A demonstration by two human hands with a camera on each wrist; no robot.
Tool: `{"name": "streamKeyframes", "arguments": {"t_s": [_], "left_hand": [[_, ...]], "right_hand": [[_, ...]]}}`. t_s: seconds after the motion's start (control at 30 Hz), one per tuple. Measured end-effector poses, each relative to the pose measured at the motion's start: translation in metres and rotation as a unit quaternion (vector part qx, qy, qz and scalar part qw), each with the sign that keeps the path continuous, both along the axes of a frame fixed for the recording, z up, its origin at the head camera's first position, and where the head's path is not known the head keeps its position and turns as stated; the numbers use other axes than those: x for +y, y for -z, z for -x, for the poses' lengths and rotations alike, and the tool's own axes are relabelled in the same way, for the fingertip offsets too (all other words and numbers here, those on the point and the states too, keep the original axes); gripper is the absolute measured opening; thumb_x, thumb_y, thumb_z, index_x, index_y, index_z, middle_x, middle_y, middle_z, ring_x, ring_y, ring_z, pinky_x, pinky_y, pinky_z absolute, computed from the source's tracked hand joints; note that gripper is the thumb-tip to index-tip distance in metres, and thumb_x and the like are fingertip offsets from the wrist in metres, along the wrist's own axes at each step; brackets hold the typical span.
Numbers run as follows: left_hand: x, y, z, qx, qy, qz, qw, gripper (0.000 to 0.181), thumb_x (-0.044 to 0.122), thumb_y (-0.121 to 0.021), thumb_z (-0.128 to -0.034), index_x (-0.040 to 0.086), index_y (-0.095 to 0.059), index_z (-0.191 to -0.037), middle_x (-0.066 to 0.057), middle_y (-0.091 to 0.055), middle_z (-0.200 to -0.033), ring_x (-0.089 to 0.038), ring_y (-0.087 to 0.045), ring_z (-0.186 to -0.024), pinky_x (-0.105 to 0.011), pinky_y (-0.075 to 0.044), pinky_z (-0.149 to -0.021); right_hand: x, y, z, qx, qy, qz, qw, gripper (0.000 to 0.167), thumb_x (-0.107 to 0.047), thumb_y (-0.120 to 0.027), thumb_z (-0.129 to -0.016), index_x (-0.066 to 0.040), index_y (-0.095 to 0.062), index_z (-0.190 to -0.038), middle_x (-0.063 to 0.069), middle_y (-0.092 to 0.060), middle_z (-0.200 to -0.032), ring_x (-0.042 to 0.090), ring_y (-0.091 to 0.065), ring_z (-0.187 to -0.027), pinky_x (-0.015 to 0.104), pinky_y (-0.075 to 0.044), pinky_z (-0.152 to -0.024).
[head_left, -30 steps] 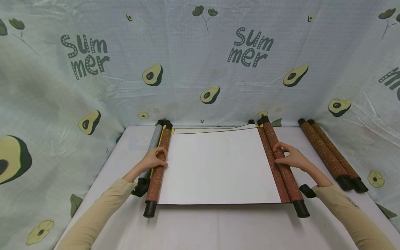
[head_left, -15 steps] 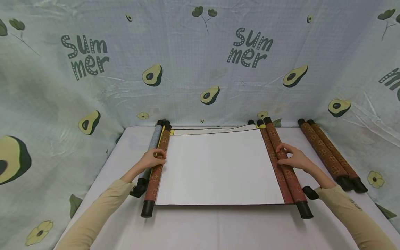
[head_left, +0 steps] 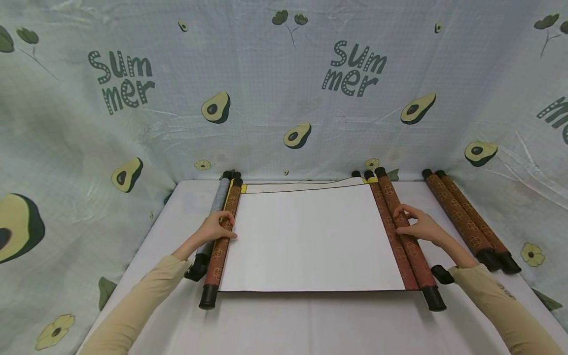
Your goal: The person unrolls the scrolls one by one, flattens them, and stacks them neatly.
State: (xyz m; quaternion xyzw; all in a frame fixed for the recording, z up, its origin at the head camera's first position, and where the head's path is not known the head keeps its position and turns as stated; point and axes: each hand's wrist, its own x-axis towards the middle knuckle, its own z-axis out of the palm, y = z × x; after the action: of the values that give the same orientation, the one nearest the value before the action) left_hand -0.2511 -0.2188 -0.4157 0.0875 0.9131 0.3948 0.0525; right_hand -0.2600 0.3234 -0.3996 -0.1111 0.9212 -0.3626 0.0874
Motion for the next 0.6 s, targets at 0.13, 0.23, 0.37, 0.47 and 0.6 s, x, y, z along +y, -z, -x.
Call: {"name": "streamKeyframes", "arguments": {"t_s": [0.13,0.23,0.37,0.47,0.6], "left_hand": [[-0.0031,0.0012,0.002,0.018,0.022,-0.028,0.9992,0.029,0.011,-0.077,-0.0641,0.007,-0.054,-0.082,-0.01,-0.053,-0.088,-0.023,-0.044,-0.077,-0.03,-0.037,-0.062],[-0.004,0.0011,0.0039,0.017,0.03,-0.037,0.9987,0.029,0.012,-0.077,-0.0642,0.009,-0.053,-0.08,-0.01,-0.052,-0.088,-0.024,-0.043,-0.074,-0.03,-0.037,-0.058],[-0.0017,-0.0031,0.0038,-0.008,0.016,-0.023,0.9996,0.025,0.005,-0.071,-0.068,0.003,-0.055,-0.086,-0.017,-0.053,-0.098,-0.024,-0.042,-0.074,-0.03,-0.037,-0.06],[-0.0011,-0.006,0.0027,-0.026,0.01,-0.023,0.9993,0.022,0.003,-0.066,-0.0723,-0.001,-0.056,-0.092,-0.021,-0.053,-0.107,-0.018,-0.041,-0.065,-0.028,-0.036,-0.057],[-0.0022,-0.008,0.0024,-0.046,0.01,-0.019,0.9987,0.017,0.005,-0.062,-0.0782,-0.002,-0.058,-0.093,-0.022,-0.054,-0.105,-0.014,-0.037,-0.057,-0.028,-0.035,-0.053]], "right_hand": [[0.0014,0.0005,0.0002,0.003,0.0,0.004,1.0,0.038,-0.018,-0.068,-0.077,-0.006,-0.046,-0.105,0.023,-0.043,-0.118,0.036,-0.043,-0.095,0.032,-0.04,-0.051],[0.0025,0.0002,-0.0002,0.005,-0.001,0.006,1.0,0.037,-0.017,-0.067,-0.077,-0.006,-0.046,-0.105,0.023,-0.042,-0.12,0.039,-0.042,-0.1,0.032,-0.04,-0.051],[0.0042,0.0003,-0.0002,0.004,-0.001,0.005,1.0,0.038,-0.018,-0.067,-0.077,-0.006,-0.045,-0.106,0.023,-0.041,-0.121,0.04,-0.041,-0.102,0.032,-0.04,-0.052],[0.0061,0.001,0.0001,0.004,0.001,0.004,1.0,0.039,-0.018,-0.067,-0.077,-0.005,-0.045,-0.107,0.024,-0.041,-0.121,0.041,-0.041,-0.104,0.031,-0.041,-0.053],[0.0085,0.0022,0.0002,0.003,0.006,0.006,1.0,0.039,-0.017,-0.066,-0.078,-0.006,-0.044,-0.107,0.023,-0.041,-0.122,0.042,-0.04,-0.106,0.032,-0.042,-0.053]]}}
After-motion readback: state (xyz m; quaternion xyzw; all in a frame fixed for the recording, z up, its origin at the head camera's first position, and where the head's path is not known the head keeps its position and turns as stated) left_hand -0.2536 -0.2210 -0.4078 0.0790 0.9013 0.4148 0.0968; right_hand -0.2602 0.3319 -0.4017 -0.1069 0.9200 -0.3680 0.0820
